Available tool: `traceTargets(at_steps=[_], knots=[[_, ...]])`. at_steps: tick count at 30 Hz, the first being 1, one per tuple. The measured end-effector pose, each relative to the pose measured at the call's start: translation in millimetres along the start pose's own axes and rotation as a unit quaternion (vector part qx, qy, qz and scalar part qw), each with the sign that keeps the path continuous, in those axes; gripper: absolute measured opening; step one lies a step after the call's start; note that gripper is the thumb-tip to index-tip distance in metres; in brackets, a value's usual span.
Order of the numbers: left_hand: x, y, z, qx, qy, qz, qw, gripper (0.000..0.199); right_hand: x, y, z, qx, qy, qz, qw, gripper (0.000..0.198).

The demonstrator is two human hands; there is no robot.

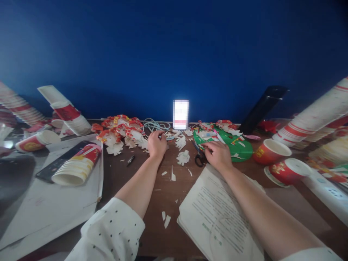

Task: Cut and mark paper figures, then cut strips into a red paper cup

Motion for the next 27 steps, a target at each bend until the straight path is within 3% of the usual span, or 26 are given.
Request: traceTargets(at_steps=[4, 10, 17, 21, 27], knots=[[0.1, -3.3, -0.2, 0.009, 0.007, 0.008, 1.000, 0.023, -4.3, 5.8, 1.4, -0.006, -0.011, -0.009, 1.000, 0.022], [30.8, 1.0, -20.7, -0.002, 0.169, 0.051, 0.984, 0.021, -2.3, 7.8, 0.6, 0.007, -0.010, -0.012, 1.000, 0.023], [72.9, -2.5, -58.6, -0.062, 0.298, 0.038, 0.952, 0.021, 1.6, 10.1, -0.8, 0.023, -0.018, -0.011, 1.000, 0.025], [71.4, -8.9, -72.9, -0.098, 0.291, 0.052, 0.950, 0.020, 3.4, 12.0, -1.9, 0.023, -0.022, 0.001, 1.000, 0.026], [53.7, -18.2, -76.4, -0.094, 0.258, 0.073, 0.959, 0.018, 2.7, 9.5, -3.8, 0.021, -0.024, 0.028, 0.999, 0.025]])
Point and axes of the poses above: each hand's wrist, its own z-axis towards the middle knuckle, its own y-axis out of the palm, x = y × z, the point moved 5 cm from there along z, towards the middle knuckle, and after that the axes turned 1 degree about x, right-handed, at the moved point
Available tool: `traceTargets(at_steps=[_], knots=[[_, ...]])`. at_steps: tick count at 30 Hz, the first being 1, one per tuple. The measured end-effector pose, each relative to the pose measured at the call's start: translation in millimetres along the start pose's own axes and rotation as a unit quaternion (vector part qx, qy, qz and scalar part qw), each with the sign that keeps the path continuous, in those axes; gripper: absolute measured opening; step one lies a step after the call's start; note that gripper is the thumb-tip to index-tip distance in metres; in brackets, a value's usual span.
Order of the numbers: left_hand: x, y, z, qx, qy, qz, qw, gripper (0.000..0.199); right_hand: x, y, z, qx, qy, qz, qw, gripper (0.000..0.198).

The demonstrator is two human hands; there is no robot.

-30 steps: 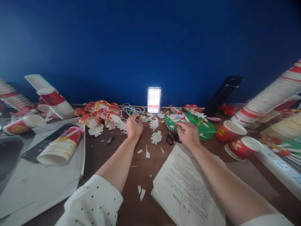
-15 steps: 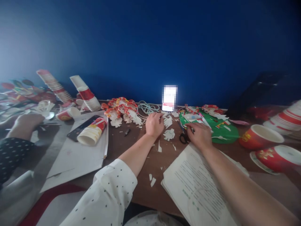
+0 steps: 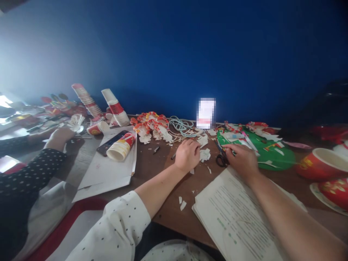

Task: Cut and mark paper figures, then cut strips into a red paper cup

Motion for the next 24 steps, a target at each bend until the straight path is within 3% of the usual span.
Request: traceTargets(at_steps=[5, 14, 24], knots=[[-7.2, -5.0, 0.5, -0.011, -0.009, 0.055, 0.998, 0.022, 2.7, 0.9, -1.8, -0.010, 0.009, 0.007, 1.000, 0.025], [-61.1, -27.6, 6.3, -0.076, -0.190, 0.201, 0.958, 0.040, 2.0, -1.8, -0.4, -0.022, 0.026, 0.002, 0.999, 0.025], [-86.1, -29.1, 4.6, -0.136, -0.268, 0.231, 0.926, 0.039, 6.2, -3.3, -1.4, 0.002, 0.039, -0.011, 0.999, 0.024]])
Point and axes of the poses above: each hand's wrist, its own z-axis towards the middle knuckle, its own y-axis out of the palm, x = y × z, the point moved 5 cm from there along z, towards the middle knuckle, and after that the axes turned 1 degree about x, right-handed, at the moved point
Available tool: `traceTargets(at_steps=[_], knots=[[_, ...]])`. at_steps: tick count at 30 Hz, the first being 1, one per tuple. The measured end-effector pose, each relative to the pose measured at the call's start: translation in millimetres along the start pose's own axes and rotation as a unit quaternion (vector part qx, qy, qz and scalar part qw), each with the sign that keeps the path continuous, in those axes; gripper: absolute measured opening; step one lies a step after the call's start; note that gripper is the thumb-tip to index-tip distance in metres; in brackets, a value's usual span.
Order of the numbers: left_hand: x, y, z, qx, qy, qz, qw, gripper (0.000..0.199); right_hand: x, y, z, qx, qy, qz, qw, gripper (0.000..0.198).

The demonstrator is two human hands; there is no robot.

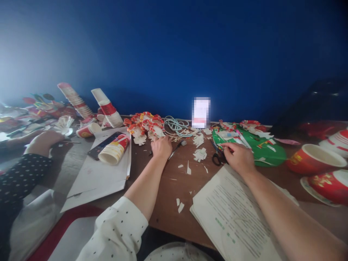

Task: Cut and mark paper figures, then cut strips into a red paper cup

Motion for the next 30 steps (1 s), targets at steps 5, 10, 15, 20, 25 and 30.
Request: traceTargets(at_steps=[5, 10, 15, 20, 25, 30], knots=[[-3.9, 1.6, 2.4, -0.010, -0.014, 0.000, 1.000, 0.041, 0.0, 1.3, 0.7, 0.007, -0.009, 0.012, 1.000, 0.024], [0.0, -0.9, 0.0, 0.015, 0.007, -0.009, 1.000, 0.040, -1.9, -2.5, 0.8, 0.009, -0.009, 0.018, 1.000, 0.024], [4.1, 0.1, -0.7, 0.068, 0.047, -0.017, 0.996, 0.043, -4.2, -4.7, 0.1, -0.014, 0.021, 0.027, 0.999, 0.024], [13.3, 3.4, -4.3, 0.095, 0.104, -0.034, 0.989, 0.041, -4.8, -3.3, -0.3, -0.027, 0.038, 0.042, 0.998, 0.024], [28.0, 2.6, -14.0, 0.109, 0.161, -0.074, 0.978, 0.038, -5.0, -3.7, -0.7, -0.038, 0.046, 0.058, 0.997, 0.025], [35.9, 2.3, -19.5, 0.095, 0.180, -0.105, 0.974, 0.037, -6.1, -5.3, -1.0, -0.035, 0.044, 0.060, 0.997, 0.024]])
Point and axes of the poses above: each hand's wrist, its own z-axis towards the middle knuckle, its own y-axis out of the palm, x = y × z, the point moved 5 cm from there along z, towards the middle knuckle, and after that the axes turned 1 degree about x, right-handed, at the moved point
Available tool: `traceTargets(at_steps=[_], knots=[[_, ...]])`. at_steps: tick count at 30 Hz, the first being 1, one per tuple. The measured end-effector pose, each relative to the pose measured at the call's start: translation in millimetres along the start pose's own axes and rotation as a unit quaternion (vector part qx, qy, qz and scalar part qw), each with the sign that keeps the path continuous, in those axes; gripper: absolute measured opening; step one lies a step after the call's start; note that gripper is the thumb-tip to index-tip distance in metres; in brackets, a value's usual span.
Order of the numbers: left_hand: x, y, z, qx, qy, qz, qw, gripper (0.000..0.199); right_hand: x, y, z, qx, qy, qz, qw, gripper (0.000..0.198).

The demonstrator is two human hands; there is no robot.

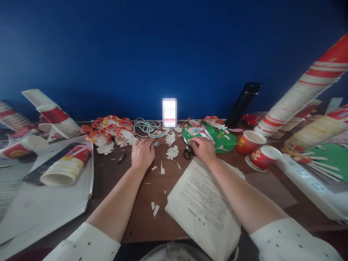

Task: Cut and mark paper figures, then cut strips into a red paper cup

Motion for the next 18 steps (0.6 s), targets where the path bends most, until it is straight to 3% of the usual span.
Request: traceTargets(at_steps=[11, 18], knots=[[6.5, 1.1, -2.2, -0.024, 0.006, -0.008, 1.000, 0.035, 1.0, 1.9, 0.2, 0.002, -0.020, -0.004, 1.000, 0.025], [8.2, 1.7, -0.8, -0.008, 0.017, -0.054, 0.998, 0.032, 4.1, 4.9, 1.3, 0.009, -0.043, -0.023, 0.999, 0.025]])
Point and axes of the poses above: each hand's wrist, its own z-axis towards the middle knuckle, its own y-axis out of the palm, x = y × z, the point moved 5 cm from there along z, towards the middle knuckle, and after that the axes turned 1 degree about x, right-handed, at the moved point
